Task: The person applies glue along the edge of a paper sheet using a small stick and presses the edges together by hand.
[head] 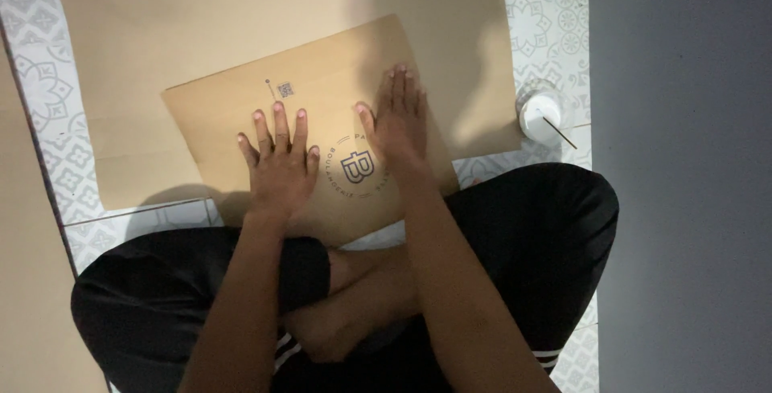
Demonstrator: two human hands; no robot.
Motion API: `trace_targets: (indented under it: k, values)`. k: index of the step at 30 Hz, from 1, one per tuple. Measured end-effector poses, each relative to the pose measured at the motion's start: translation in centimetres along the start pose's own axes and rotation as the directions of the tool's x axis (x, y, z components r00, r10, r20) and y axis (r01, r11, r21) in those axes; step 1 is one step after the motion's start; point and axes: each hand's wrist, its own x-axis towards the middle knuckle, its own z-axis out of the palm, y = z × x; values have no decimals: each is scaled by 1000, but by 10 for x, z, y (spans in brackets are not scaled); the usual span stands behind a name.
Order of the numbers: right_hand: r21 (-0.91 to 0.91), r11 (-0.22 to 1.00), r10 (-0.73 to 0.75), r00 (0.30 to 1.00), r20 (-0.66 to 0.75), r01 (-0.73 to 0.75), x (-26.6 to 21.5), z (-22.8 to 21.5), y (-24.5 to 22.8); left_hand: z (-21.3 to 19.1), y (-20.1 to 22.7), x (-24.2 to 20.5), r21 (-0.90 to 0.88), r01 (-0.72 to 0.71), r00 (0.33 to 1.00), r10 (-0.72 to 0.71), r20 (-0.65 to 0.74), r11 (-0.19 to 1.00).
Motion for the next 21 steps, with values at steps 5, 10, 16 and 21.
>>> trace_targets:
  k: [5, 10, 16, 21]
  values:
    - [15, 1000, -16, 999, -47, 17, -2, 4, 3, 5, -1, 3, 9, 5, 1000, -5, -6, 1000]
    - [-4, 989, 149, 989, -11, -149, 5, 8, 6, 1, -1, 4, 1, 28, 1000, -28, 14, 1000]
    - [60, 993, 107, 990, -97, -101, 2, 7, 8, 5, 0, 5, -7, 26, 1000, -26, -5, 1000]
    - [182, 975, 151, 979, -136, -125, 9, 25, 14, 5, -1, 5, -60, 39, 998, -36, 48, 997]
